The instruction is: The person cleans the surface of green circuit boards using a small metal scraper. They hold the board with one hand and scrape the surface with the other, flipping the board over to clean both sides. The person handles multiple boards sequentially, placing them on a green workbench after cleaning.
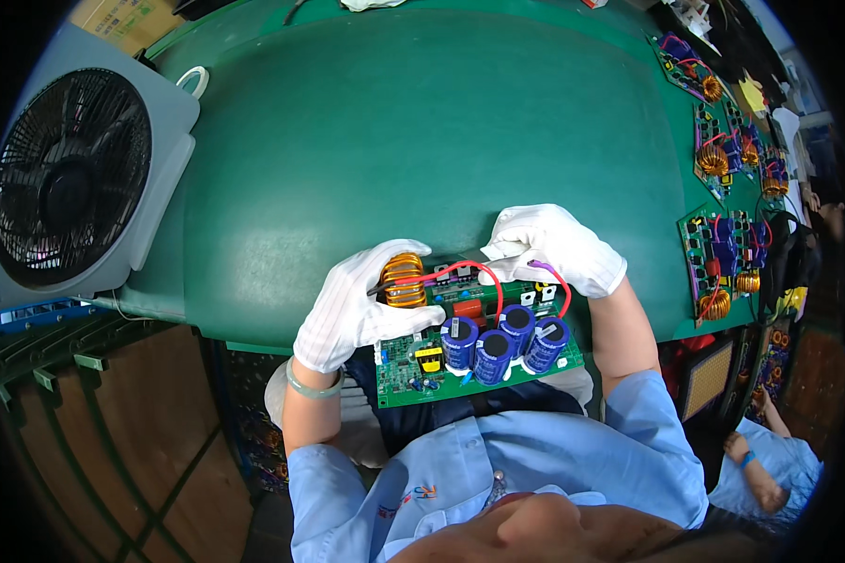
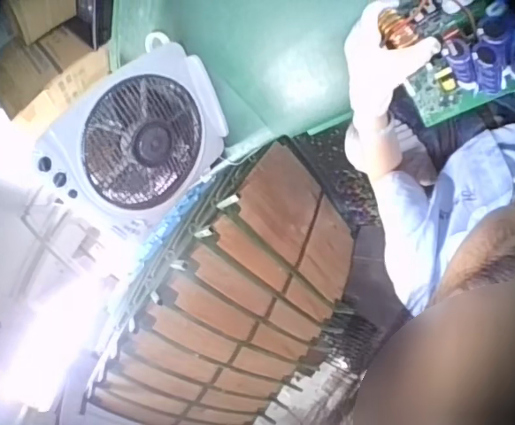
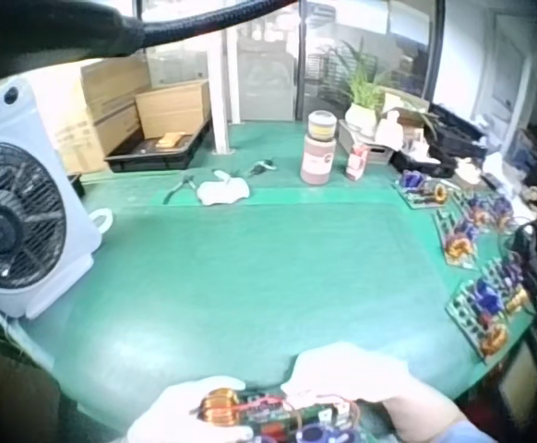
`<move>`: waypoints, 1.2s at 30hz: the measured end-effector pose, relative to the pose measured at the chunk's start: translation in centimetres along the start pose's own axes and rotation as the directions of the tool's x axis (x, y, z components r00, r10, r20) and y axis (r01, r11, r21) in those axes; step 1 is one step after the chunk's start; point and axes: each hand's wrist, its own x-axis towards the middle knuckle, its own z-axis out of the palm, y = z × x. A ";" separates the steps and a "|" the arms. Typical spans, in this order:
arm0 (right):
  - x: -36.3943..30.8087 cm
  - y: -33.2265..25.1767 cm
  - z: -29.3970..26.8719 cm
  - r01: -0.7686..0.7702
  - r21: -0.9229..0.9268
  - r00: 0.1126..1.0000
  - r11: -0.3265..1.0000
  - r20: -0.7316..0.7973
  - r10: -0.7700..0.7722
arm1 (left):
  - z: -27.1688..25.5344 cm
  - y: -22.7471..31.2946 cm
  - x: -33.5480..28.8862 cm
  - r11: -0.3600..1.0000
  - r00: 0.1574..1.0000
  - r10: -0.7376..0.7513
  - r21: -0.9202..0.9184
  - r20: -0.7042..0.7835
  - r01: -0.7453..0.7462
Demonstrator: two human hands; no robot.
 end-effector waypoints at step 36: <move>0.3 1.7 0.3 -0.369 -0.109 0.928 0.923 -0.100 0.359 | -1.8 -1.3 -0.5 0.998 1.000 0.002 -0.062 0.030 0.000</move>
